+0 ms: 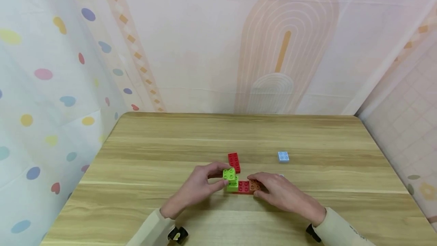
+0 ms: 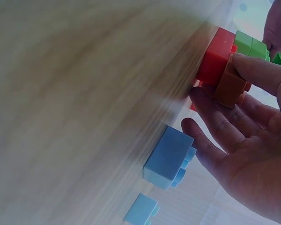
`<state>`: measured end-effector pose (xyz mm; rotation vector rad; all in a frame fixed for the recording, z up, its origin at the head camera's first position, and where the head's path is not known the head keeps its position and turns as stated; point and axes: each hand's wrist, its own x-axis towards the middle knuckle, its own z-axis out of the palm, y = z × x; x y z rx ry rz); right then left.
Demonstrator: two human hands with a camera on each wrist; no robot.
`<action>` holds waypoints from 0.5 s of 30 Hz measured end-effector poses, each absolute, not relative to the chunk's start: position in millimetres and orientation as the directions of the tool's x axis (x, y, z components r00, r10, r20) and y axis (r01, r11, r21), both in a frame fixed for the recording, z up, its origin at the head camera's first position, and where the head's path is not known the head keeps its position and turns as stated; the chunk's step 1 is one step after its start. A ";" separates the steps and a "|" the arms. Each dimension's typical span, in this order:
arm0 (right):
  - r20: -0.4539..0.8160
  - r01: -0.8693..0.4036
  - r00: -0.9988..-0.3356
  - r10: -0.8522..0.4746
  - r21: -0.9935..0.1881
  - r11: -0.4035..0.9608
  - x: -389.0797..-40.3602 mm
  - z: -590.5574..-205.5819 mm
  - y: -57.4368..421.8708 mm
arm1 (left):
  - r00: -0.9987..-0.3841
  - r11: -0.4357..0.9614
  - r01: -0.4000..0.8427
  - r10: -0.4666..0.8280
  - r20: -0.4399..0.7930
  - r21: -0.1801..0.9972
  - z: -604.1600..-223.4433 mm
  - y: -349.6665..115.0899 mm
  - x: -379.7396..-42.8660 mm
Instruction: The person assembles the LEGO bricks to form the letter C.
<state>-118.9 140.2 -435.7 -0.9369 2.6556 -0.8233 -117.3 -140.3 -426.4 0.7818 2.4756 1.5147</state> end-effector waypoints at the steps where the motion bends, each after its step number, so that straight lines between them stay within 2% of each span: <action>1: -0.007 -0.516 -0.776 -0.631 -0.567 0.641 -118.9 -435.6 140.1 | -0.856 0.366 0.356 0.497 0.143 0.860 -426.8 -139.9 -117.1; 15: 0.009 -0.533 -0.770 -0.639 -0.559 0.635 -119.5 -434.9 140.4 | -0.839 0.447 0.396 0.531 0.118 0.802 -429.2 -135.8 -115.5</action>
